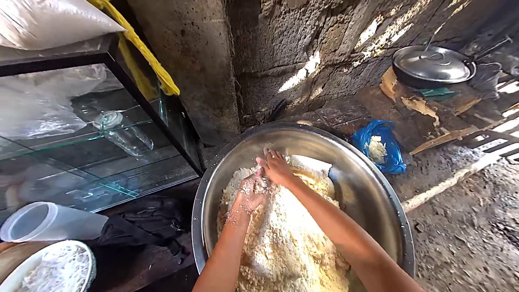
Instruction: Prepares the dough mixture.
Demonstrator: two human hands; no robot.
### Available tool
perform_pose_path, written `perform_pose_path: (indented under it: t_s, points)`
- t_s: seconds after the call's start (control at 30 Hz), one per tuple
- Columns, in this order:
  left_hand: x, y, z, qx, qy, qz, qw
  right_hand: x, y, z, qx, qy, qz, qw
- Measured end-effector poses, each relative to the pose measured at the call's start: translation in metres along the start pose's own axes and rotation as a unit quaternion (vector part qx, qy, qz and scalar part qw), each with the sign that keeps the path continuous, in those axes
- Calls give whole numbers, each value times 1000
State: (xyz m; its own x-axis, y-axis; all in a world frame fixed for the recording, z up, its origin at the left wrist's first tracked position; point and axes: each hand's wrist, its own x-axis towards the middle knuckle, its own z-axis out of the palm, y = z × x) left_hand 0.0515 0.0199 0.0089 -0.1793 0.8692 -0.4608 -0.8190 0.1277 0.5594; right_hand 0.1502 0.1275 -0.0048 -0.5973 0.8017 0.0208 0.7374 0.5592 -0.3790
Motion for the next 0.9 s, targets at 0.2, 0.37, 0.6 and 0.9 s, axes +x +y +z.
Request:
perform_pose_path:
  t_s: [0.2,0.37,0.6,0.9]
  points:
    - [21,8,-24,109,77,201,970,57,16,32,-41,-63,258,963]
    - [18,15,-16,112,124,223,960,32,-32,61,84,-171,86,978]
    - [18,22,-20,165,224,185,942,9,-43,17,413,-75,137,897]
    - [25,-4,-23,16,6,120,993,-67,-98,35,409,75,46,908]
